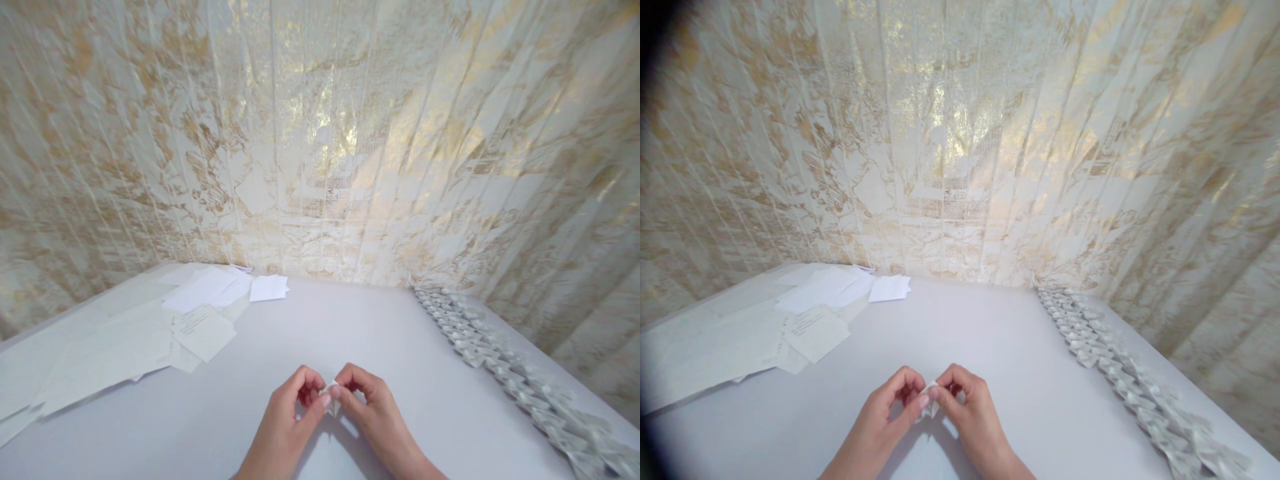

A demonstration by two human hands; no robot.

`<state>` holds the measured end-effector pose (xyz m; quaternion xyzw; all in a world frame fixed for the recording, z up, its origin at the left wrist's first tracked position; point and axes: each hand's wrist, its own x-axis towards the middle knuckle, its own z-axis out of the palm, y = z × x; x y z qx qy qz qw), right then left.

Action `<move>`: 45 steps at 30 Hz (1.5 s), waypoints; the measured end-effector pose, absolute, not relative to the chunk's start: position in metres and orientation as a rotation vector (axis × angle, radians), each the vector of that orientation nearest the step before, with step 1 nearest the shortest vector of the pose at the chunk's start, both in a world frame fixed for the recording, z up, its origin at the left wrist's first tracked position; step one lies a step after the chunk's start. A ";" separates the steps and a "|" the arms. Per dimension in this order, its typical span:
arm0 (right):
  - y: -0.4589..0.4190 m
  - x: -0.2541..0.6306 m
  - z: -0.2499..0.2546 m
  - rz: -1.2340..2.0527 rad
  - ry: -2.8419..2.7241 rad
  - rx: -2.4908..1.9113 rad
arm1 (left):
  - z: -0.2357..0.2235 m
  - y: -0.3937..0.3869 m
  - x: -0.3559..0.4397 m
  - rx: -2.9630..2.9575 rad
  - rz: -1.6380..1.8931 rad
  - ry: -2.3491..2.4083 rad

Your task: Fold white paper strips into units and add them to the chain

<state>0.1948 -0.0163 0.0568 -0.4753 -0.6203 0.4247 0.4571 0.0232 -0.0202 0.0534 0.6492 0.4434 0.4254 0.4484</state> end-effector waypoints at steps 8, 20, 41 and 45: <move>-0.016 0.189 0.054 1.258 -1.355 -1.096 | 0.057 -0.023 0.027 1.696 1.014 1.162; -0.016 0.188 0.052 1.343 -1.301 -1.028 | 0.053 -0.023 0.027 1.780 1.094 1.142; -0.020 0.194 0.054 0.861 -1.632 -0.957 | 0.054 -0.016 0.025 1.188 1.154 0.920; -0.021 0.194 0.055 0.793 -1.678 -0.964 | 0.055 -0.016 0.026 1.222 1.148 0.902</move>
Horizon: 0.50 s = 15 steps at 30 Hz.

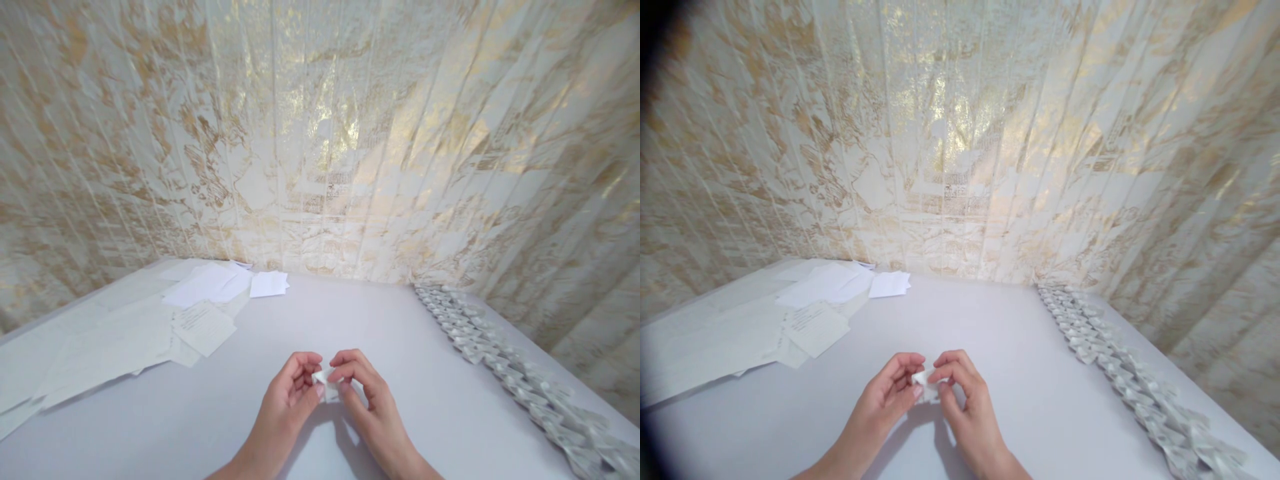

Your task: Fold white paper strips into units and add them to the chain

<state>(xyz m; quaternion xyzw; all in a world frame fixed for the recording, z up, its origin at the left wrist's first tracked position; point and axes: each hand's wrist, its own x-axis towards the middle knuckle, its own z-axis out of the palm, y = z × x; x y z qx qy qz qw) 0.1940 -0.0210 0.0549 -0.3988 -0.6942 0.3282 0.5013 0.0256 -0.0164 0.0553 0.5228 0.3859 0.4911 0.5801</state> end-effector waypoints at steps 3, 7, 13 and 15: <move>-0.021 0.193 0.053 0.734 -1.710 -0.955 | 0.055 -0.017 0.025 1.254 1.138 0.901; -0.021 0.192 0.050 0.601 -1.774 -0.946 | 0.052 -0.017 0.024 1.302 1.106 0.913; -0.023 0.196 0.053 0.378 -1.938 -0.935 | 0.054 -0.019 0.024 1.356 1.084 0.933; -0.024 0.197 0.054 0.317 -1.964 -0.932 | 0.054 -0.020 0.024 1.377 1.077 0.939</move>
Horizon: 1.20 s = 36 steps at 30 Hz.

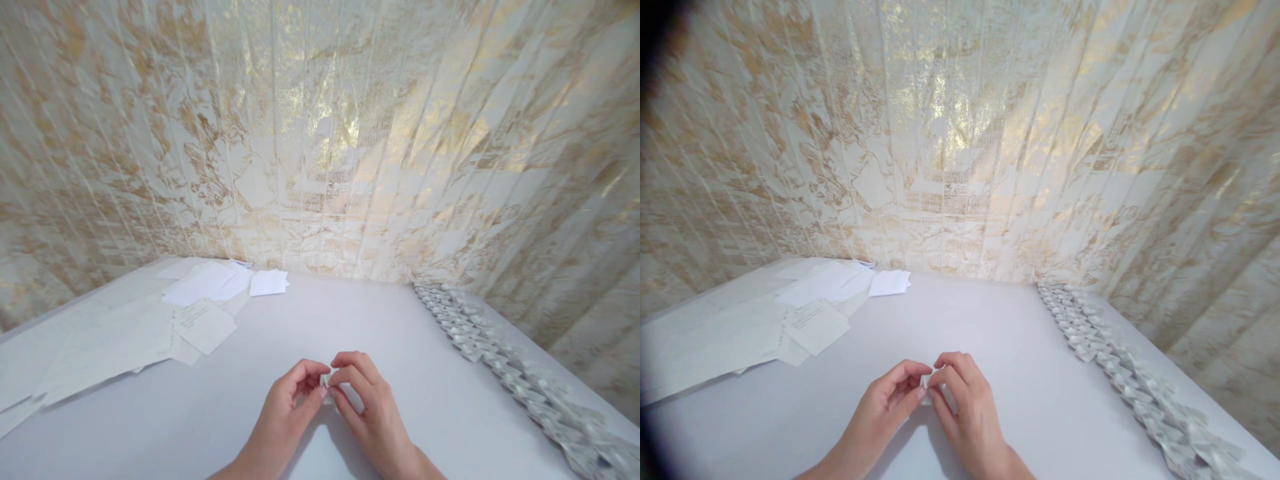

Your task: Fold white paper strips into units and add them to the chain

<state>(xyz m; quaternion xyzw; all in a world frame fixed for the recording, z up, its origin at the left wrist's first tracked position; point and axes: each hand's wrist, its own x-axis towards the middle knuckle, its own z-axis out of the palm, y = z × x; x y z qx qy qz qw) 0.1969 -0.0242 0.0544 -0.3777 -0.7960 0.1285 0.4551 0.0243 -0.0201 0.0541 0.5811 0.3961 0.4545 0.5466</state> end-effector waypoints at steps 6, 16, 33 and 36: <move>-0.026 0.195 0.053 0.369 -1.936 -0.954 | 0.050 -0.022 0.025 1.450 1.062 0.963; -0.031 0.188 0.061 0.441 -1.951 -0.884 | 0.050 -0.022 0.025 1.537 1.098 1.066; -0.019 0.187 0.049 1.208 -1.359 -1.036 | 0.058 -0.025 0.025 1.476 0.969 1.007; -0.019 0.186 0.051 1.221 -1.316 -1.056 | 0.058 -0.024 0.027 1.459 0.967 1.003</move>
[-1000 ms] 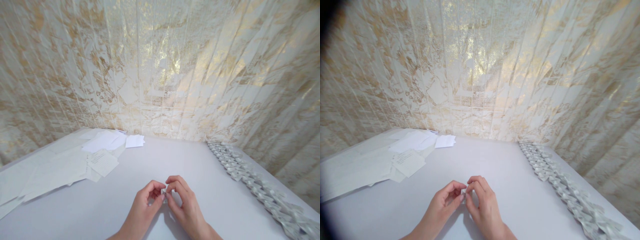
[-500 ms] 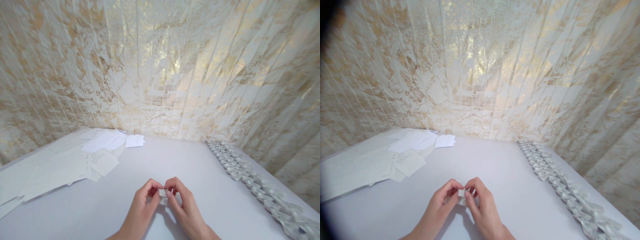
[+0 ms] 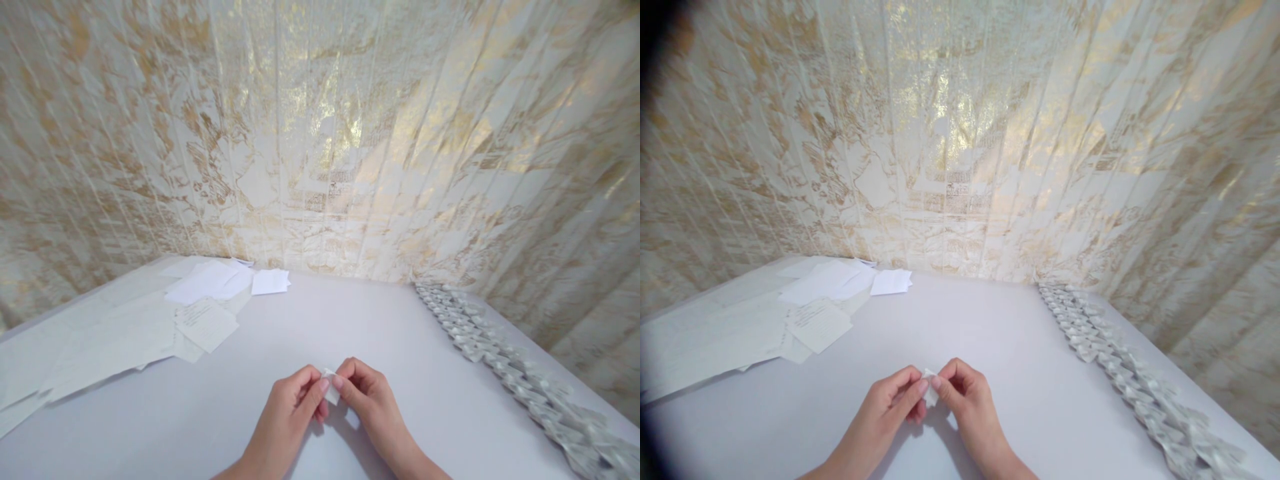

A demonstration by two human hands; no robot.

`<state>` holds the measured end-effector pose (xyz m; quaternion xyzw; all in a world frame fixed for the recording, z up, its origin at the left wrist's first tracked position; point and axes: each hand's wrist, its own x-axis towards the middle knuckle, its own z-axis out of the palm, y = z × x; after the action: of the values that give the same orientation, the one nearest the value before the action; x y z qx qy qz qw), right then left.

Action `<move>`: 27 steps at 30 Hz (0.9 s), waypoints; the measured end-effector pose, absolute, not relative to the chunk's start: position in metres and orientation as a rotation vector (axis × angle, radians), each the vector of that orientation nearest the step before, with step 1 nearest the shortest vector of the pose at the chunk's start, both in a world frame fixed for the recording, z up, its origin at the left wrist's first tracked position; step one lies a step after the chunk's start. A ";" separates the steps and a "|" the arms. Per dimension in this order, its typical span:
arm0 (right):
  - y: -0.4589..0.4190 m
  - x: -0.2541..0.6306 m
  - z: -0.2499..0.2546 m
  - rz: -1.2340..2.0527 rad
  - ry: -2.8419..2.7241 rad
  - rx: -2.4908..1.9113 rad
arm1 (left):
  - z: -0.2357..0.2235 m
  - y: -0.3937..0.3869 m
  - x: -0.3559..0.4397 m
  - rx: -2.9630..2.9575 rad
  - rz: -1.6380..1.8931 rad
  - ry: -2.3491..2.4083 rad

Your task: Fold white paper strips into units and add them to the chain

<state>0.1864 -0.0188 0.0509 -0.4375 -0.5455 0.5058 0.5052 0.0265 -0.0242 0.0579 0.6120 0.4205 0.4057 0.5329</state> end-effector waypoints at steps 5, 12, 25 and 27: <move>-0.019 0.187 0.049 1.215 -1.278 -1.024 | 0.063 -0.026 0.026 1.508 0.963 1.038; -0.015 0.191 0.047 1.236 -1.351 -1.005 | 0.061 -0.021 0.023 1.596 0.857 1.048; -0.017 0.187 0.053 1.241 -1.231 -1.008 | 0.066 -0.025 0.024 1.620 0.901 1.075; -0.020 0.184 0.055 1.249 -1.204 -1.008 | 0.068 -0.026 0.024 1.631 0.914 1.075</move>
<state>0.1843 -0.0200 0.0546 -0.4237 -0.5060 0.5249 0.5374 0.0241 -0.0261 0.0683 0.6663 0.4392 0.3734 0.4730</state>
